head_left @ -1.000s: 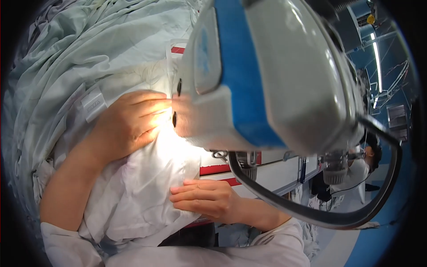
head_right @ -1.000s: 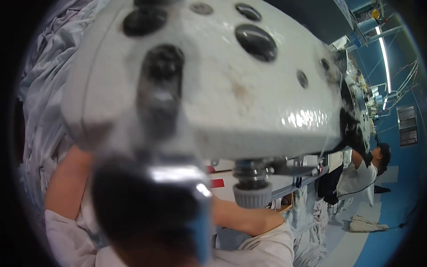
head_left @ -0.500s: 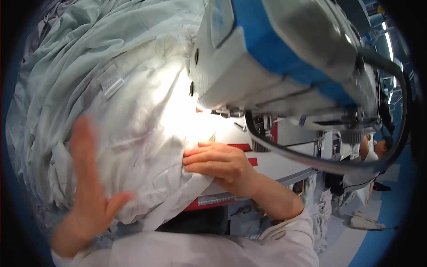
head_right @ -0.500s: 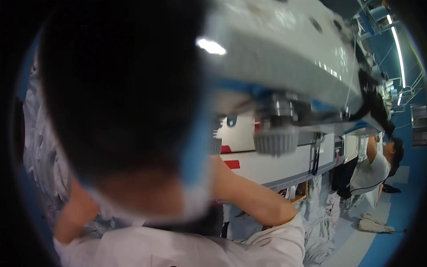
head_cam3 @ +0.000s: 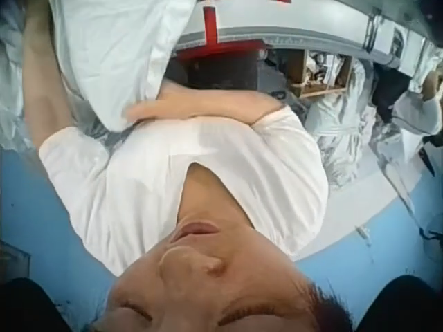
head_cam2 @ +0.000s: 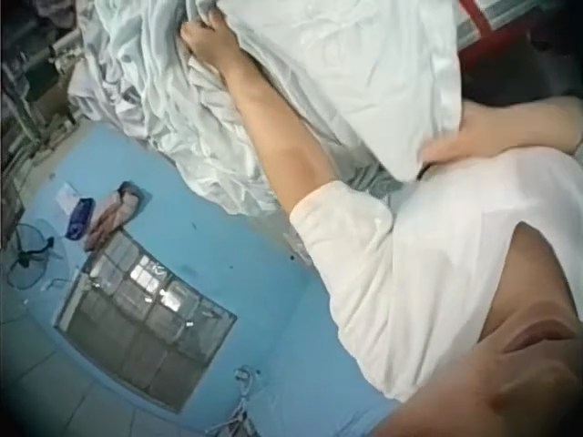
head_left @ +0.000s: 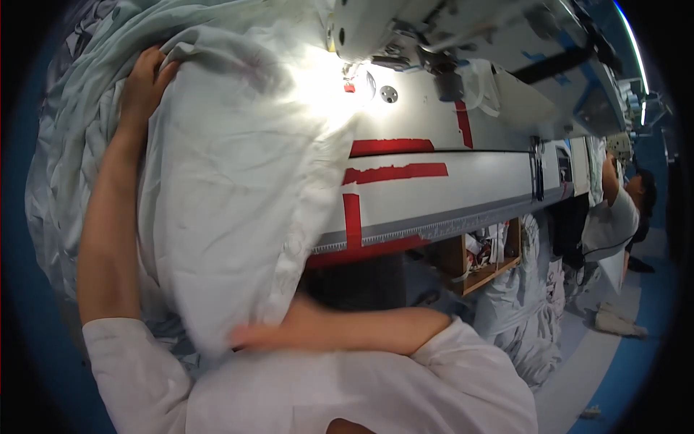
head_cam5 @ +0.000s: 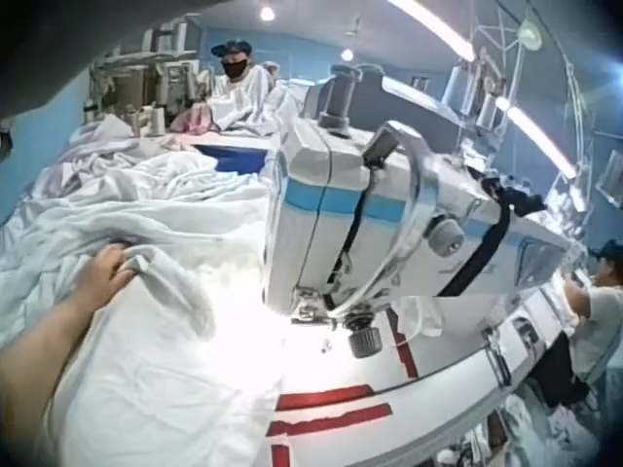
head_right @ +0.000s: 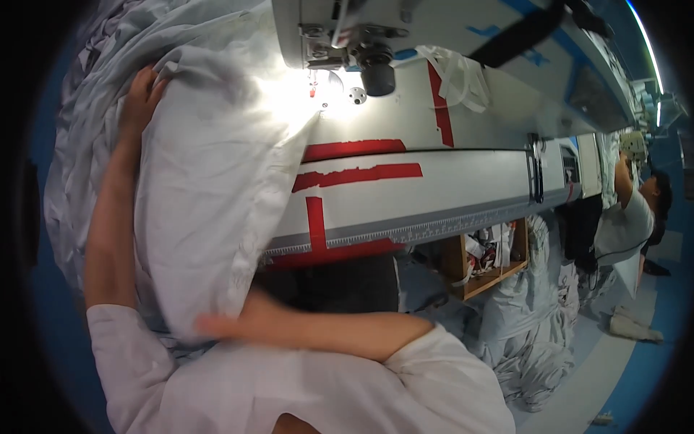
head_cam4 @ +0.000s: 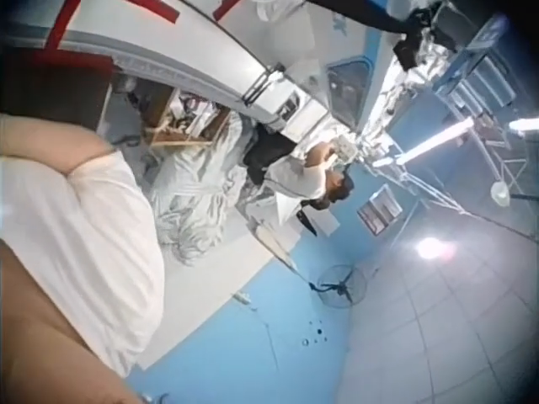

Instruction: Sewing fabric using an industrial sewing machine.

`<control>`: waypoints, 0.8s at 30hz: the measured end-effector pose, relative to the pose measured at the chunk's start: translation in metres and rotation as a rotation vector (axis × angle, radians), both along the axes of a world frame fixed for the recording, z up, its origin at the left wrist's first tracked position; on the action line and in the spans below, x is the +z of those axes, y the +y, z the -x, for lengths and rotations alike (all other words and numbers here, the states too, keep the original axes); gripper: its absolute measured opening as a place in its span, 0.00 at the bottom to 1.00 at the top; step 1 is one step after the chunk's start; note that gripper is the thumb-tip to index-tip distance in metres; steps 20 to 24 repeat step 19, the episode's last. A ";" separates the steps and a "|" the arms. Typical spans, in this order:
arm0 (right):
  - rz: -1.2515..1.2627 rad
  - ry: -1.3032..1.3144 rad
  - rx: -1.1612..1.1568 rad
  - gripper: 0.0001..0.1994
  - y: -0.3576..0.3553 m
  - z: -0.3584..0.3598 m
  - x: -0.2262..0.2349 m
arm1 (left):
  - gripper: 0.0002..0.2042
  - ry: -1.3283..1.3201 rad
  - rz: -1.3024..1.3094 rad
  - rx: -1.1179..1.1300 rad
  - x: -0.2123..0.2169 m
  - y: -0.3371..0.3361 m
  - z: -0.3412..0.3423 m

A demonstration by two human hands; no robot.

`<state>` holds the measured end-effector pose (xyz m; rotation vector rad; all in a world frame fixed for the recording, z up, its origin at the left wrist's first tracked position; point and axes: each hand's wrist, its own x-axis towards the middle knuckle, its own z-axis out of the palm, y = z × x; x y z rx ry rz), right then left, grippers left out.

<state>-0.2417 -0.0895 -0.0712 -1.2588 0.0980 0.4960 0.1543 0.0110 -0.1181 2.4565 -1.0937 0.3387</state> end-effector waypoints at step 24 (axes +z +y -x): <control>0.177 0.383 0.046 0.13 -0.031 0.135 -0.060 | 0.22 -0.127 -0.005 -0.038 0.079 0.021 0.214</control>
